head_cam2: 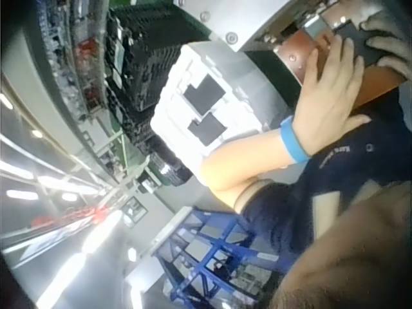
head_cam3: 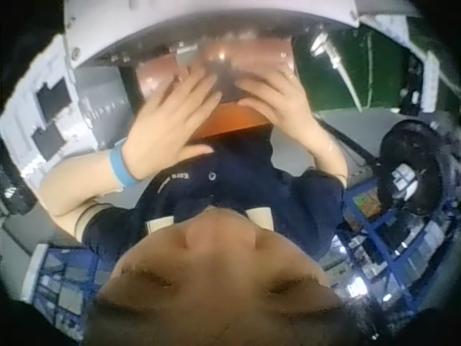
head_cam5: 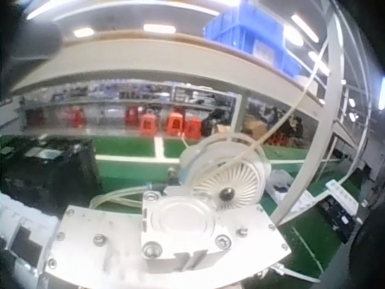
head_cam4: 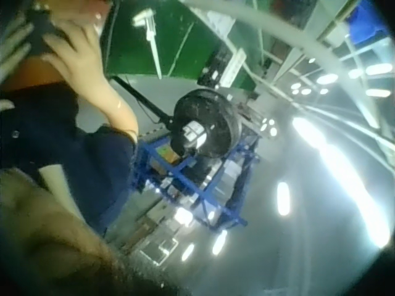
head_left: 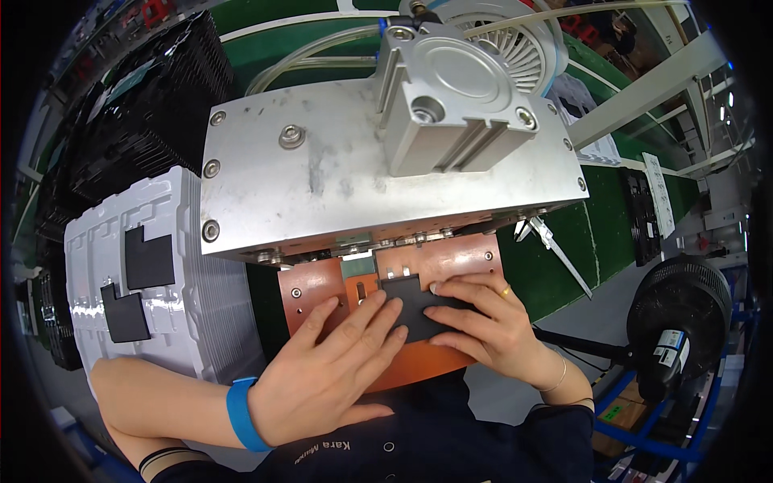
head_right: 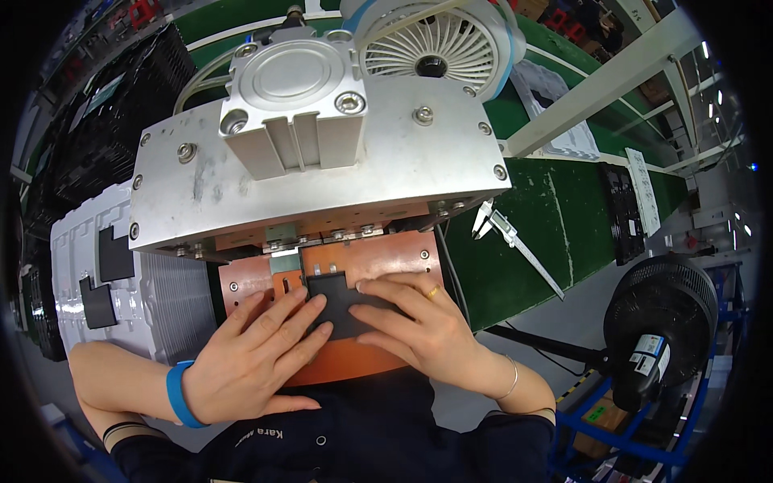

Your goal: The person repeatedly picks up small black rectangular components from a white foam tray and places them into a metal press machine. They operate the press to process each component, then remove it and return it to the tray. The person also uses a caliper to measure one component during the sequence.

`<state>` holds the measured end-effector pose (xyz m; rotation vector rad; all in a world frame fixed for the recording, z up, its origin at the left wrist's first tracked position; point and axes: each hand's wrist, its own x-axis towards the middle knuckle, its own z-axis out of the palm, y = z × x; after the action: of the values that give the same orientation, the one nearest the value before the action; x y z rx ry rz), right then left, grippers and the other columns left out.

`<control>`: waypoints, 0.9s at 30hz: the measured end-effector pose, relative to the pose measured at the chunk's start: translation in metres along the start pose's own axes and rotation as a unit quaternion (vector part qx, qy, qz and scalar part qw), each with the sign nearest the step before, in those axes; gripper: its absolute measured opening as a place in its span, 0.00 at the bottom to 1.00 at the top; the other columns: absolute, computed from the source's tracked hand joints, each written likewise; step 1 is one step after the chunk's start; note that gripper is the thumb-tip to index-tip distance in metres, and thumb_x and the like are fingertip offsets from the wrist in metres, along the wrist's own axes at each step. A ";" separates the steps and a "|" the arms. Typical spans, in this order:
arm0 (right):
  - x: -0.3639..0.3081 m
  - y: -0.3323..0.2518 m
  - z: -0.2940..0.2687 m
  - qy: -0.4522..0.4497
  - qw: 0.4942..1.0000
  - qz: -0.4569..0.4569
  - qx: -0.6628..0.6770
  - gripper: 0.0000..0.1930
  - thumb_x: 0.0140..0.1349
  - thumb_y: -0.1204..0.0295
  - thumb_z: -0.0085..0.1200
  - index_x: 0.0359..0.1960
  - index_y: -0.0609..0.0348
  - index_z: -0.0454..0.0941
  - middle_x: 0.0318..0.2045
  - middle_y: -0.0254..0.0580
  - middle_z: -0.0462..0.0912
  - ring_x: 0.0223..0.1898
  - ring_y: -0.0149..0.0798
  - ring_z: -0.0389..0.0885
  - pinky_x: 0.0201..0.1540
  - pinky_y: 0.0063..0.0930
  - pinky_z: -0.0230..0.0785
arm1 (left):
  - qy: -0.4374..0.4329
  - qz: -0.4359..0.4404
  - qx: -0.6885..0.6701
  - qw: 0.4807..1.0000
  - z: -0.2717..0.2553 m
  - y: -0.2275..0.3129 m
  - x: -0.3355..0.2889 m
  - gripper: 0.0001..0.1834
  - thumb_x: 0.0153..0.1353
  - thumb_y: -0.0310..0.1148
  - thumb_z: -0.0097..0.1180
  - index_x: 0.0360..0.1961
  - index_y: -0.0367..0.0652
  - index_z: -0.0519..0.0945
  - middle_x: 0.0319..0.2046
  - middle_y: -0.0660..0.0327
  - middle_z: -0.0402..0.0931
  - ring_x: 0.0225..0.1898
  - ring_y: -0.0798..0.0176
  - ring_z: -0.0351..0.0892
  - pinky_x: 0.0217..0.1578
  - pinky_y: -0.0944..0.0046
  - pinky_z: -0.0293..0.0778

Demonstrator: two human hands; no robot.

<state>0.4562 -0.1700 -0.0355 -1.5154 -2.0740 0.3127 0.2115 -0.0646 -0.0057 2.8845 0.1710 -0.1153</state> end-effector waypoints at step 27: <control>0.021 0.022 0.002 0.013 0.999 0.001 0.030 0.18 0.45 0.67 0.74 0.38 0.56 0.85 0.36 0.39 0.81 0.37 0.41 0.76 0.42 0.31 0.69 | 0.007 -0.032 -0.052 0.998 0.003 -0.015 0.007 0.42 0.56 0.63 0.58 0.66 0.48 0.70 0.68 0.49 0.62 0.69 0.43 0.58 0.64 0.44 0.61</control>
<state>0.4684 -0.1424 -0.0419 -1.4783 -2.0266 0.3510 0.2165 -0.0498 -0.0128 2.7781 0.2652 -0.0955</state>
